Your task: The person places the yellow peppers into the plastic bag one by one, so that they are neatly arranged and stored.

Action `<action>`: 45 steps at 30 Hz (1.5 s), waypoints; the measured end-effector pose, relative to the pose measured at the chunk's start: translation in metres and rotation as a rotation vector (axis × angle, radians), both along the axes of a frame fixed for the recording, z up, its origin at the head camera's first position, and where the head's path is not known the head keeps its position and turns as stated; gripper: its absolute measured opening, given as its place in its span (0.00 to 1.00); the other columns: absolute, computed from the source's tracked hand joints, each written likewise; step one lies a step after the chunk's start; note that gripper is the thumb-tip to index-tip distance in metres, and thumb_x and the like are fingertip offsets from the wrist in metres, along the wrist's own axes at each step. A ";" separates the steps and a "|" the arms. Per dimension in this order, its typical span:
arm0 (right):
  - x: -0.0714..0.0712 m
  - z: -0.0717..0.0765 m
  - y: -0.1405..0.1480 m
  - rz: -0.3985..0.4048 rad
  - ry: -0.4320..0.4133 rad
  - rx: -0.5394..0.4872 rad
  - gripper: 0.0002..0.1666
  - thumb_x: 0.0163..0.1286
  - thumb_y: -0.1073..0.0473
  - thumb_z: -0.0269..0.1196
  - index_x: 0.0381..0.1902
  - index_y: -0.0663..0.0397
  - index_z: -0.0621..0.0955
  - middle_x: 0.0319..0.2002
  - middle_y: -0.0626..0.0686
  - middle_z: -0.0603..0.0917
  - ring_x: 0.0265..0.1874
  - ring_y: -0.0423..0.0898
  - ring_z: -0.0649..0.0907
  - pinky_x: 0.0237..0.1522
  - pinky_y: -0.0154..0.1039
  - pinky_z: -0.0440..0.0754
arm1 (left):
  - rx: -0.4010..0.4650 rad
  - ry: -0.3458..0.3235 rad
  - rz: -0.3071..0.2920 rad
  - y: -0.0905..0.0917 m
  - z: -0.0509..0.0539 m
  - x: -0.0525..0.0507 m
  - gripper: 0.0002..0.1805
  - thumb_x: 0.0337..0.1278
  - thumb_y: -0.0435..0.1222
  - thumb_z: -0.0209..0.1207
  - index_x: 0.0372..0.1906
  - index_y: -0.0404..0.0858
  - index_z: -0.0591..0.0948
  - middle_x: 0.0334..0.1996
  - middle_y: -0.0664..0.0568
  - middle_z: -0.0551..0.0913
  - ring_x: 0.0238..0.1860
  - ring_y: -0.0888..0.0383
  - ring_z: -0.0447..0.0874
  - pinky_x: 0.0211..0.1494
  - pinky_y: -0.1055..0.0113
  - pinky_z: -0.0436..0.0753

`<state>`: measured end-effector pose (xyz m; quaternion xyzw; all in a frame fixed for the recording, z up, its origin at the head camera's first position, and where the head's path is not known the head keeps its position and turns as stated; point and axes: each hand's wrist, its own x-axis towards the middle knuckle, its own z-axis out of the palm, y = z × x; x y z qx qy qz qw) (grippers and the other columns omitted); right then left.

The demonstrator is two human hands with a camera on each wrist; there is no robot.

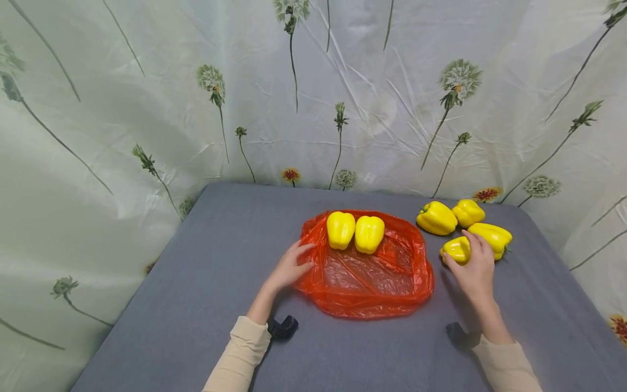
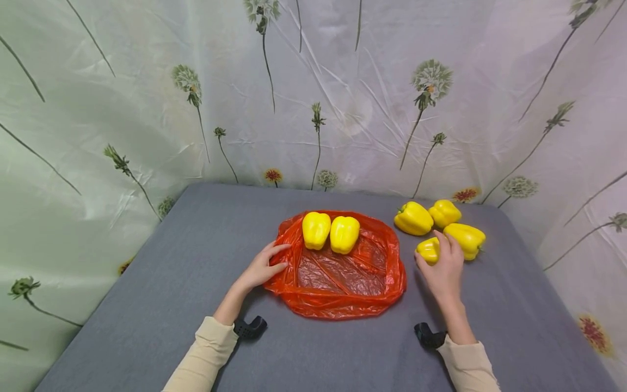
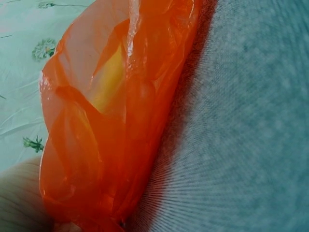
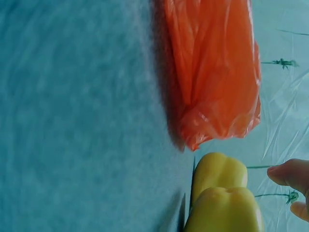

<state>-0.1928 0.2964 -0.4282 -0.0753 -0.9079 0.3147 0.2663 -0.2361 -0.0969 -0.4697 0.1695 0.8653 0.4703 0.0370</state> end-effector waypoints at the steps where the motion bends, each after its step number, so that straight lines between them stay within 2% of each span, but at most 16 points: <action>1: 0.000 -0.001 0.001 -0.010 0.004 0.004 0.38 0.51 0.66 0.69 0.61 0.66 0.69 0.60 0.71 0.66 0.61 0.67 0.64 0.63 0.65 0.59 | 0.001 0.001 -0.001 0.000 0.000 0.000 0.26 0.58 0.33 0.56 0.63 0.36 0.71 0.70 0.35 0.59 0.71 0.36 0.54 0.71 0.40 0.58; 8: -0.001 -0.007 0.008 -0.061 0.026 0.015 0.41 0.49 0.62 0.71 0.60 0.67 0.69 0.56 0.72 0.66 0.58 0.68 0.63 0.60 0.65 0.58 | -0.004 0.005 0.004 0.000 0.000 0.000 0.26 0.57 0.33 0.57 0.62 0.36 0.72 0.70 0.34 0.59 0.71 0.36 0.54 0.71 0.39 0.57; 16: -0.001 -0.009 0.012 -0.121 -0.105 -0.009 0.44 0.56 0.53 0.68 0.66 0.65 0.64 0.61 0.71 0.59 0.60 0.66 0.57 0.56 0.62 0.59 | -0.012 -0.008 0.012 0.001 0.001 0.001 0.26 0.57 0.33 0.57 0.63 0.37 0.72 0.70 0.34 0.58 0.72 0.35 0.52 0.71 0.39 0.56; 24: -0.001 -0.011 0.015 -0.141 -0.116 0.032 0.38 0.57 0.58 0.67 0.62 0.68 0.68 0.58 0.73 0.59 0.59 0.66 0.56 0.54 0.61 0.58 | -0.029 0.007 0.000 0.000 0.001 0.000 0.26 0.58 0.33 0.56 0.63 0.37 0.71 0.70 0.34 0.58 0.71 0.36 0.54 0.70 0.39 0.58; 32: 0.003 -0.004 0.017 -0.096 -0.215 0.076 0.37 0.58 0.58 0.64 0.64 0.63 0.67 0.63 0.78 0.53 0.61 0.71 0.53 0.53 0.65 0.56 | -0.018 0.015 0.005 0.001 0.000 0.001 0.25 0.57 0.32 0.57 0.62 0.35 0.72 0.69 0.33 0.59 0.71 0.35 0.54 0.71 0.39 0.58; 37: 0.007 -0.001 0.020 -0.034 -0.288 0.059 0.39 0.59 0.57 0.64 0.66 0.61 0.65 0.66 0.79 0.49 0.63 0.77 0.54 0.57 0.70 0.55 | -0.012 0.023 0.006 0.001 0.000 0.001 0.25 0.56 0.32 0.57 0.61 0.34 0.72 0.69 0.32 0.60 0.71 0.35 0.55 0.71 0.40 0.58; 41: 0.008 -0.001 0.023 -0.016 -0.351 0.043 0.42 0.60 0.55 0.64 0.69 0.56 0.61 0.68 0.78 0.47 0.63 0.79 0.55 0.56 0.74 0.57 | -0.003 0.015 0.007 0.000 0.000 0.001 0.25 0.56 0.32 0.57 0.61 0.34 0.72 0.69 0.32 0.59 0.71 0.35 0.54 0.71 0.40 0.58; 45: 0.007 -0.001 0.024 -0.014 -0.359 0.035 0.43 0.60 0.54 0.64 0.70 0.54 0.59 0.68 0.78 0.48 0.62 0.79 0.57 0.56 0.75 0.57 | -0.005 0.008 0.010 0.000 0.001 0.001 0.25 0.57 0.33 0.56 0.62 0.35 0.72 0.70 0.32 0.59 0.71 0.35 0.54 0.71 0.40 0.57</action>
